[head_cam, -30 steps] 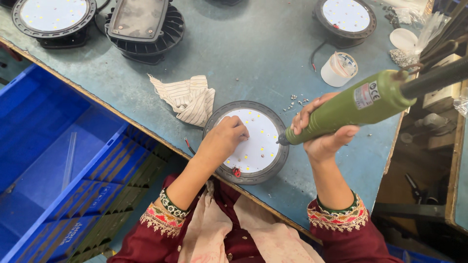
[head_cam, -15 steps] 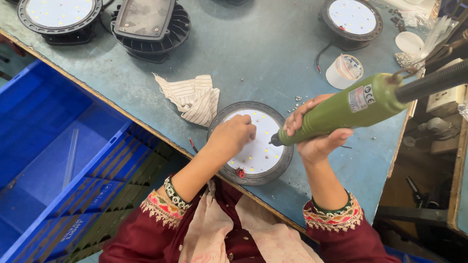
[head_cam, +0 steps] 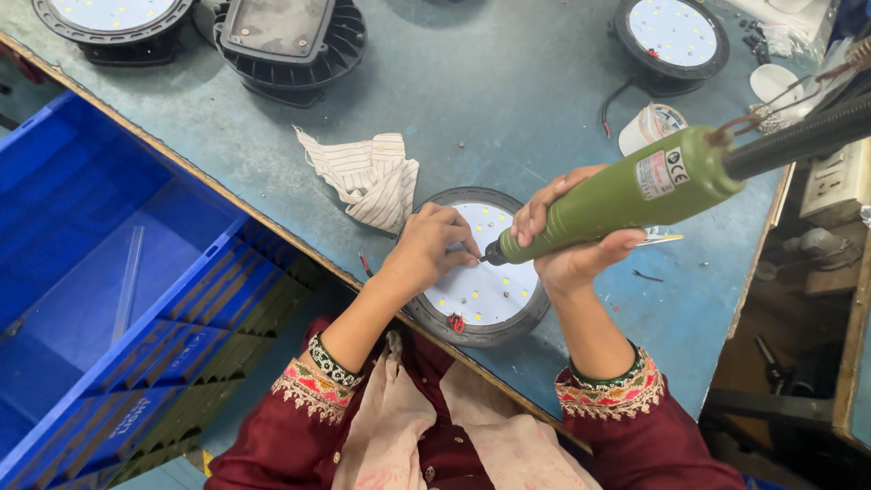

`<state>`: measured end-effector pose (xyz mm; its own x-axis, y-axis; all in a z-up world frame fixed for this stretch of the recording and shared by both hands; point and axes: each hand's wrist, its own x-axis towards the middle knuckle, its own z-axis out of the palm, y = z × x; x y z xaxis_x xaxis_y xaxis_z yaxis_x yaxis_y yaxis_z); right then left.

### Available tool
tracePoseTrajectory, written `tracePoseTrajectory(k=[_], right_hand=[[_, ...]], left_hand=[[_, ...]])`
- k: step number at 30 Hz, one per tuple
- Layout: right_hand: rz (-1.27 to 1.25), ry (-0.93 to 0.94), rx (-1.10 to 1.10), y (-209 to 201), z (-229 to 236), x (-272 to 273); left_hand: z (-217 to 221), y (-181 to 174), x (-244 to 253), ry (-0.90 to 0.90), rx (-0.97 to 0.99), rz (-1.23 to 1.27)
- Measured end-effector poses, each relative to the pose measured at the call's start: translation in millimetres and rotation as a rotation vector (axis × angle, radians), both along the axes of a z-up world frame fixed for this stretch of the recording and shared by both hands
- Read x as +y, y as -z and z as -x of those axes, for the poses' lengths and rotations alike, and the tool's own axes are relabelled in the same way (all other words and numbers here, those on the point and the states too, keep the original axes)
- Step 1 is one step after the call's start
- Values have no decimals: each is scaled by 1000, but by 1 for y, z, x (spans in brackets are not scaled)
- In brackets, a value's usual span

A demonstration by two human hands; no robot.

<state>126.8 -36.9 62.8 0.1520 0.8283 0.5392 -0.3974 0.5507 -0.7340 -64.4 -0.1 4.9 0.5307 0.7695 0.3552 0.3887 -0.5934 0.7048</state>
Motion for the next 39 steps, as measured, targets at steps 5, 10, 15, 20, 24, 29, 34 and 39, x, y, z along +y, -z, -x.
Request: tracePoseTrajectory(k=[5,10,15,20,24,29,34,39], right_hand=[[-4,8,-16,0,1,4],[-17,-30,-105,-4,4,14],[9,-109,-113,-8,7,19],[3,-152,-116,-9,9,18],[11,-106,-122,-5,11,16],[13,-112,-115,-4,10,19],[59,-159,-94,1,7,19],[56,-145,-82,6,7,20]], left_hand=[[1,6,1,1,-23,-27],[1,5,0,-4,-38,-24],[2,3,-1,4,-52,-1],[3,3,-1,1,-56,5],[2,4,-2,4,-61,7],[2,0,-2,-12,-32,27],[1,2,-3,-11,-33,12],[1,2,-2,-17,-27,15]])
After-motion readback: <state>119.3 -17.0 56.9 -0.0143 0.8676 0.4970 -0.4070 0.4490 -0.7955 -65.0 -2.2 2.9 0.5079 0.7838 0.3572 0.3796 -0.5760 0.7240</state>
